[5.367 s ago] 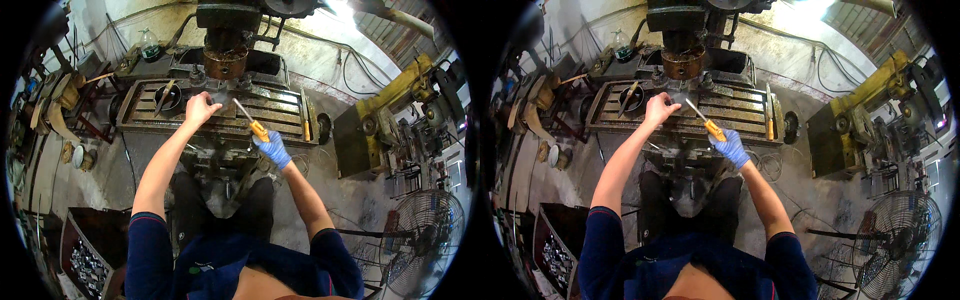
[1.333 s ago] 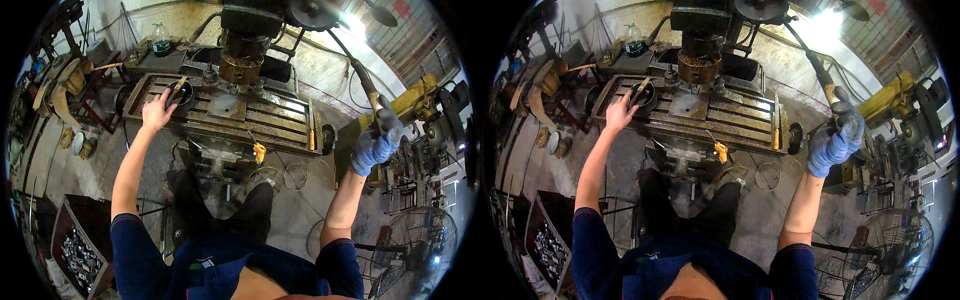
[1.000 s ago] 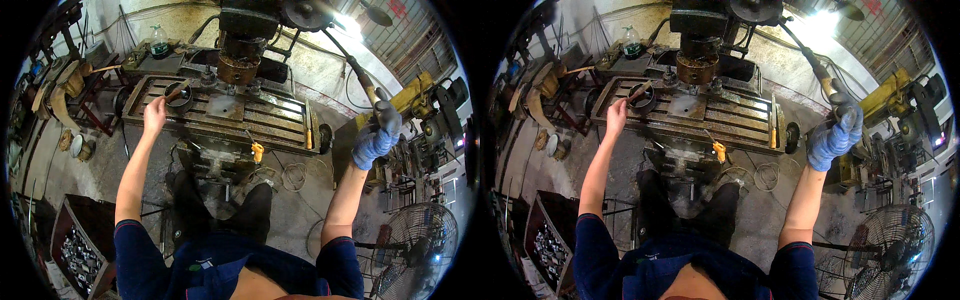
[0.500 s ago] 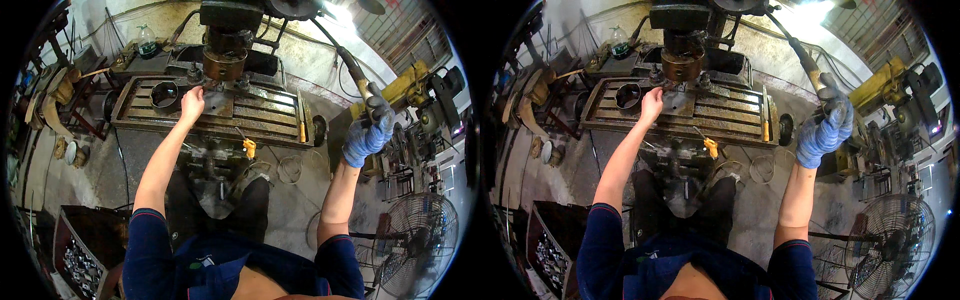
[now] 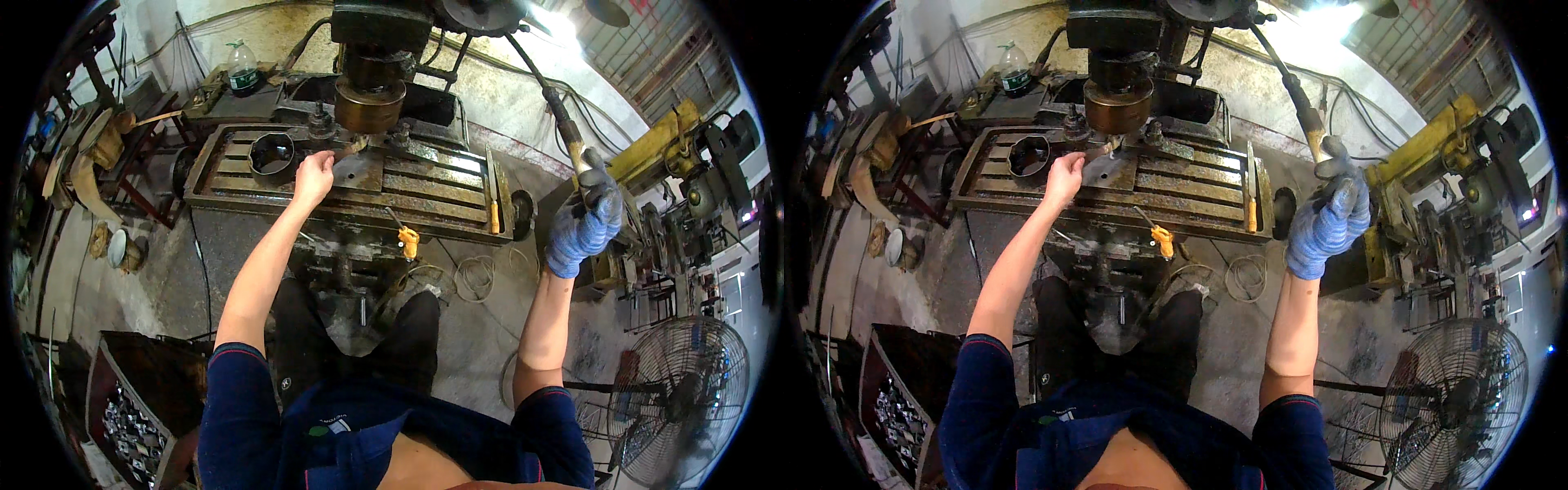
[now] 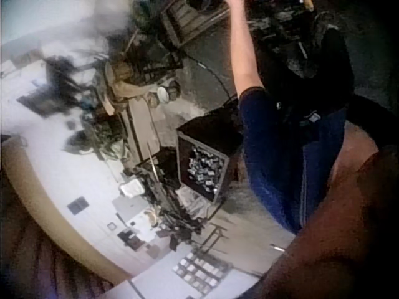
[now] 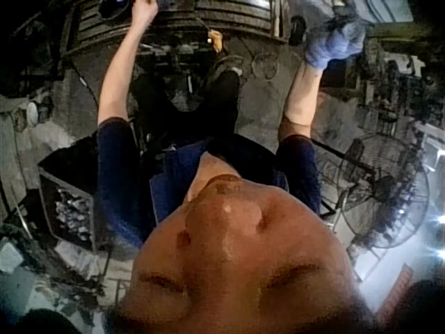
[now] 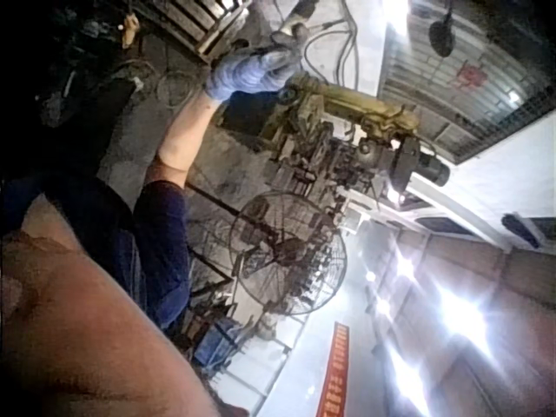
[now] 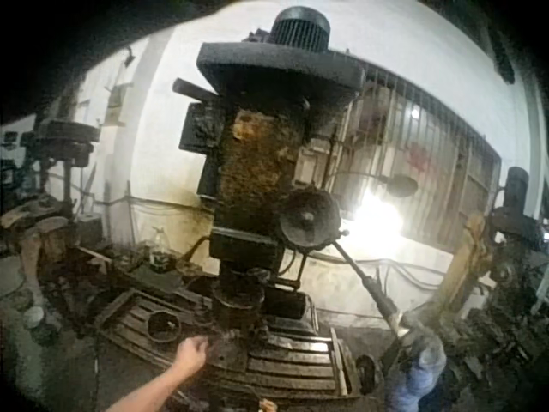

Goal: The person processes metal parts using a milling machine, including picking parts from a box, using a hand tool to deburr them, and operating the machine's handles.

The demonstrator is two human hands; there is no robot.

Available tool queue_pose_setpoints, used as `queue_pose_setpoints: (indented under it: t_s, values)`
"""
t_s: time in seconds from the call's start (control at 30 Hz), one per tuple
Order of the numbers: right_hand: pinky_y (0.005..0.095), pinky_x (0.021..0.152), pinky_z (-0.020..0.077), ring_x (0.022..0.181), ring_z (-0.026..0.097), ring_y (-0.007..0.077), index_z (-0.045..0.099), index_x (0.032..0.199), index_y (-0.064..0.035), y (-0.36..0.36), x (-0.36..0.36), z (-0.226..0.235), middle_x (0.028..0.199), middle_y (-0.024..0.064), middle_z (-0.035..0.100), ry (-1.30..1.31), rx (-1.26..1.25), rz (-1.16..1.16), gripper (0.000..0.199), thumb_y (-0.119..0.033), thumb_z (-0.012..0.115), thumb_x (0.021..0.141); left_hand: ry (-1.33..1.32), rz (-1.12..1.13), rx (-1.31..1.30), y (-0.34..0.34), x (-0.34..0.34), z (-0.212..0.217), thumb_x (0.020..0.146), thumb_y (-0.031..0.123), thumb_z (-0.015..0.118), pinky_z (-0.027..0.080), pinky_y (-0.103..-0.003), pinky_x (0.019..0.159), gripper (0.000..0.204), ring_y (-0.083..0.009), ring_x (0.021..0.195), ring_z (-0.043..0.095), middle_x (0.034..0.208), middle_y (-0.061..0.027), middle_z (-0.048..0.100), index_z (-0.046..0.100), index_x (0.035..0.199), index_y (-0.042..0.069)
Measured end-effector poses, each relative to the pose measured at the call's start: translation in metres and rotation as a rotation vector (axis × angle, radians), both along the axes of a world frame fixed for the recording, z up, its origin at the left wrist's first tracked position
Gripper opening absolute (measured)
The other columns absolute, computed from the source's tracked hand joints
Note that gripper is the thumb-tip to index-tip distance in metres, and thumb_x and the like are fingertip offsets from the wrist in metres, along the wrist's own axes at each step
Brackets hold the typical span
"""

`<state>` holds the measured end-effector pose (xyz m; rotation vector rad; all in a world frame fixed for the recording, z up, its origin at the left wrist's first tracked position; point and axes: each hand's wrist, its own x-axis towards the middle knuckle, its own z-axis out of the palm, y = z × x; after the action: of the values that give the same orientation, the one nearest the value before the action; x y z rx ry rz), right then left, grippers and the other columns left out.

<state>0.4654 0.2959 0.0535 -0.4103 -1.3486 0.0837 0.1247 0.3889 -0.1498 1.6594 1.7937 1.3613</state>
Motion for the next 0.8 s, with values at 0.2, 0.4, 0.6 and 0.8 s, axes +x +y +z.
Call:
queue_pose_setpoints:
  t_s: [0.2, 0.4, 0.6, 0.8]
  values:
    - [0.0482, 0.094, 0.0317, 0.094, 0.053, 0.0318, 0.046, 0.066, -0.0032, 0.003, 0.0, -0.012, 0.076, 0.0088, 0.054, 0.012, -0.01, -0.028, 0.036, -0.031, 0.047, 0.089, -0.031, -0.086, -0.054, -0.015, 0.005, -0.002, 0.085, 0.016, 0.051, 0.048, -0.037, 0.073, 0.023, -0.0315, 0.086, 0.062, 0.089, -0.0194, 0.062, 0.061, 0.099, 0.002]
    - [0.0487, 0.094, 0.0303, 0.098, 0.052, 0.0329, 0.048, 0.066, -0.0026, 0.0, -0.001, -0.021, 0.076, 0.0089, 0.055, 0.055, -0.047, 0.012, 0.036, -0.031, 0.048, 0.089, -0.057, -0.138, -0.15, -0.027, 0.011, 0.015, 0.086, 0.014, 0.049, 0.047, -0.037, 0.065, 0.022, -0.0303, 0.072, 0.062, 0.073, -0.0153, 0.063, 0.06, 0.1, 0.001]
    - [0.0474, 0.094, 0.0304, 0.1, 0.052, 0.0322, 0.049, 0.065, -0.0027, 0.004, 0.006, -0.035, 0.076, 0.0101, 0.057, 0.029, -0.071, 0.066, 0.035, -0.029, 0.05, 0.088, -0.036, -0.14, -0.034, -0.031, 0.007, 0.011, 0.086, 0.013, 0.047, 0.046, -0.038, 0.062, 0.023, -0.0296, 0.067, 0.061, 0.068, -0.0143, 0.061, 0.059, 0.102, 0.001]
    - [0.0408, 0.086, 0.035, 0.092, 0.054, 0.0272, 0.056, 0.071, 0.0, -0.002, 0.0, -0.029, 0.074, 0.0091, 0.057, 0.047, -0.08, 0.013, 0.036, -0.034, 0.055, 0.084, -0.027, -0.105, -0.013, -0.031, 0.006, 0.008, 0.087, 0.015, 0.048, 0.046, -0.037, 0.063, 0.023, -0.0298, 0.068, 0.061, 0.071, -0.0154, 0.061, 0.058, 0.102, 0.002]
